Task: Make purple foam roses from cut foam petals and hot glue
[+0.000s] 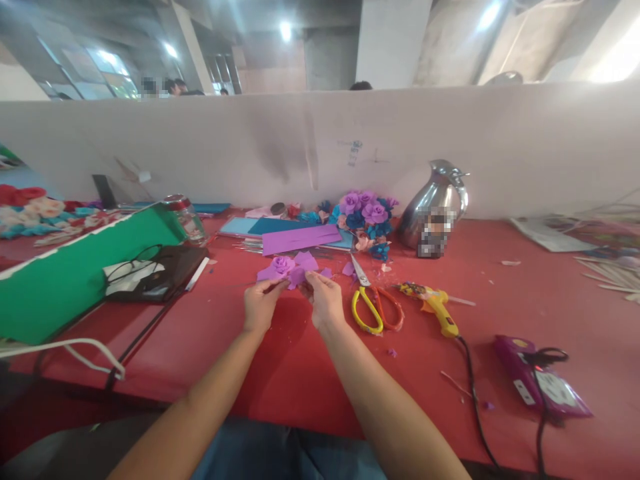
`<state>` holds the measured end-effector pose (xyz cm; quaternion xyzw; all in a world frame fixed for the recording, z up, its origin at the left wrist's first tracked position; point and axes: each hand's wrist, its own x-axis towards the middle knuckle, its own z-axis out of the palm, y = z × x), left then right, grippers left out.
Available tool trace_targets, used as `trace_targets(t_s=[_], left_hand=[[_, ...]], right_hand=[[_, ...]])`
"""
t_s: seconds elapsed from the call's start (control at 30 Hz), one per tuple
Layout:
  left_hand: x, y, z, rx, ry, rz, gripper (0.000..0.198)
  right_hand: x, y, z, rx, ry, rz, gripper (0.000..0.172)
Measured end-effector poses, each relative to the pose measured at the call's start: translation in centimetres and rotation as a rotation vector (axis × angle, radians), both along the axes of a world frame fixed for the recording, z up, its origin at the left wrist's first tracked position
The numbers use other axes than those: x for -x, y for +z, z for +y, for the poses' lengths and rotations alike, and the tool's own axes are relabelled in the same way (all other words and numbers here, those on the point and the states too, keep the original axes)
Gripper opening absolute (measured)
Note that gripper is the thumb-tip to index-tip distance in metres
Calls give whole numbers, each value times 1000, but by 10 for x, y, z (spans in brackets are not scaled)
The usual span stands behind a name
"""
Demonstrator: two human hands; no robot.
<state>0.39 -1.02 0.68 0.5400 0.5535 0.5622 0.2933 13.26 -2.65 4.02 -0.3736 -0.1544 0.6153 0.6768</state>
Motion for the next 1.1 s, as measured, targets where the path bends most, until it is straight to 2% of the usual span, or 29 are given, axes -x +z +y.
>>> trace_targets(t_s=[0.43, 0.87, 1.1], left_hand=[[-1, 0, 0, -54, -7, 134, 20], [-1, -1, 1, -57, 33, 123, 20], [-2, 5, -2, -63, 66, 187, 16]], right_hand=[[10, 1, -6, -59, 20, 24, 16], [17, 3, -11, -92, 5, 87, 12], [20, 2, -12, -76, 13, 109, 11]])
